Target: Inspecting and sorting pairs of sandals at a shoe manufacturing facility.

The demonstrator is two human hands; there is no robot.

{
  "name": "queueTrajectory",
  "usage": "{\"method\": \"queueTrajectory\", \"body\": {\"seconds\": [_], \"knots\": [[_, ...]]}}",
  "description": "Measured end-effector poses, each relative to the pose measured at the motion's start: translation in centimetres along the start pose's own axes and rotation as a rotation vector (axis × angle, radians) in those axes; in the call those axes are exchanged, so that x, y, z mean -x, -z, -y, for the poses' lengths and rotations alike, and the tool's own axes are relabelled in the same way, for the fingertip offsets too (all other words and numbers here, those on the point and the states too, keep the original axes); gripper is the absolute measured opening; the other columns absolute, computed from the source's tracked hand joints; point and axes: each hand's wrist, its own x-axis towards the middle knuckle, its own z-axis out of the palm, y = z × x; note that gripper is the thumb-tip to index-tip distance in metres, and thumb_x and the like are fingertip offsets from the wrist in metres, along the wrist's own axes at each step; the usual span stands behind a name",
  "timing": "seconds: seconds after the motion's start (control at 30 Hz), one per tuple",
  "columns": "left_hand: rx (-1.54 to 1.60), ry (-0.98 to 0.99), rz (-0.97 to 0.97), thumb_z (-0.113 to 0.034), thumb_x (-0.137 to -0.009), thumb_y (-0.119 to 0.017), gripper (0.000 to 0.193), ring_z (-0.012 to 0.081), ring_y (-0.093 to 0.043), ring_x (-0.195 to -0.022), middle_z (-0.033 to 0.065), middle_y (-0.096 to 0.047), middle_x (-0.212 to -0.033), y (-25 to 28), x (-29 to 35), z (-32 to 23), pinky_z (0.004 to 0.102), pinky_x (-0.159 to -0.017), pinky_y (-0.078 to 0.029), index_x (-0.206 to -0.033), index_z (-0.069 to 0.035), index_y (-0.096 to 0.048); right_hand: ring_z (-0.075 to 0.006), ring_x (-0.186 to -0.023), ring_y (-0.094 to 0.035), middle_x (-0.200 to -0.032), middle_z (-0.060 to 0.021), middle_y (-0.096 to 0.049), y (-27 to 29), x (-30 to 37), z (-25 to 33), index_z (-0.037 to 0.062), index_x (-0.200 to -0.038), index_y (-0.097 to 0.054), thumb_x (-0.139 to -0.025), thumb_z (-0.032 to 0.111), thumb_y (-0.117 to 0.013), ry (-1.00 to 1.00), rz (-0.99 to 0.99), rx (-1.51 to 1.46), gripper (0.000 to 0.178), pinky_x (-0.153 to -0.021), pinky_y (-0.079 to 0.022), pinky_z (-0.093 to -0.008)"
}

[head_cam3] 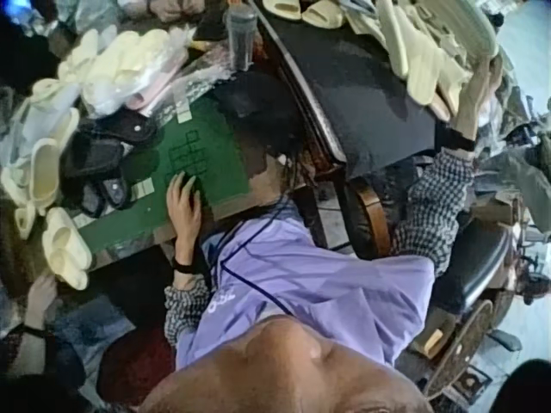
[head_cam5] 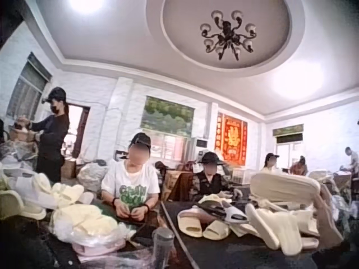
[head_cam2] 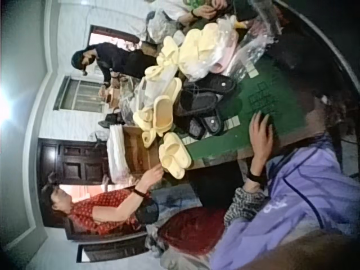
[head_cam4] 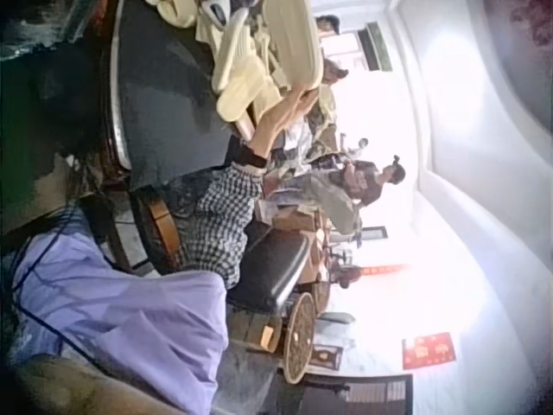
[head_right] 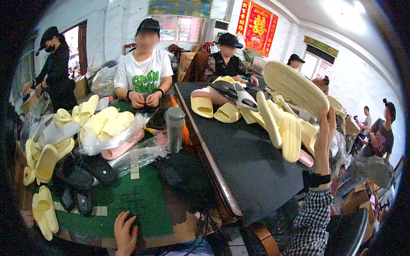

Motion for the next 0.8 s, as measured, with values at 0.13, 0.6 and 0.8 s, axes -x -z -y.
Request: {"method": "queueTrajectory", "body": {"seconds": [0.13, 0.6, 0.8], "knots": [[0.015, -0.008, -0.010, -0.007, -0.083, -0.065, 0.032, 0.0379, -0.039, -0.131, 0.0149, -0.049, -0.133, 0.1, 0.1, -0.3, 0.0515, -0.104, -0.034, -0.115, -0.007, -0.062, -0.0143, -0.106, -0.052, -0.120, -0.0076, -0.056, -0.2, -0.4, -0.1, 0.0007, -0.126, -0.055, -0.096, 0.017, -0.056, -0.007, -0.127, -0.269, 0.034, -0.091, -0.041, -0.0296], [0.105, -0.062, -0.174, -0.010, -0.083, -0.066, 0.034, 0.0352, -0.049, -0.121, 0.0144, -0.054, -0.128, -0.7, -0.1, 1.3, 0.0455, -0.101, -0.041, -0.117, -0.005, -0.062, -0.0241, -0.128, -0.045, -0.142, -0.0174, -0.043, 8.2, 8.0, 1.3, 0.0037, -0.142, -0.041, -0.094, -0.004, -0.053, -0.103, -0.249, 0.192, 0.051, -0.102, -0.043, -0.0339], [0.383, 0.073, -0.111, -0.015, -0.094, -0.058, 0.035, 0.0334, -0.047, -0.124, 0.0137, -0.049, -0.134, 0.4, 0.2, 1.1, 0.0439, -0.103, -0.039, -0.127, -0.005, -0.057, -0.0102, -0.103, -0.054, -0.127, -0.0103, -0.055, 4.4, 15.3, -3.4, 0.0045, -0.142, -0.043, -0.100, 0.023, -0.054, -0.345, 0.039, -0.500, 0.047, -0.079, -0.042, -0.0223]]}}
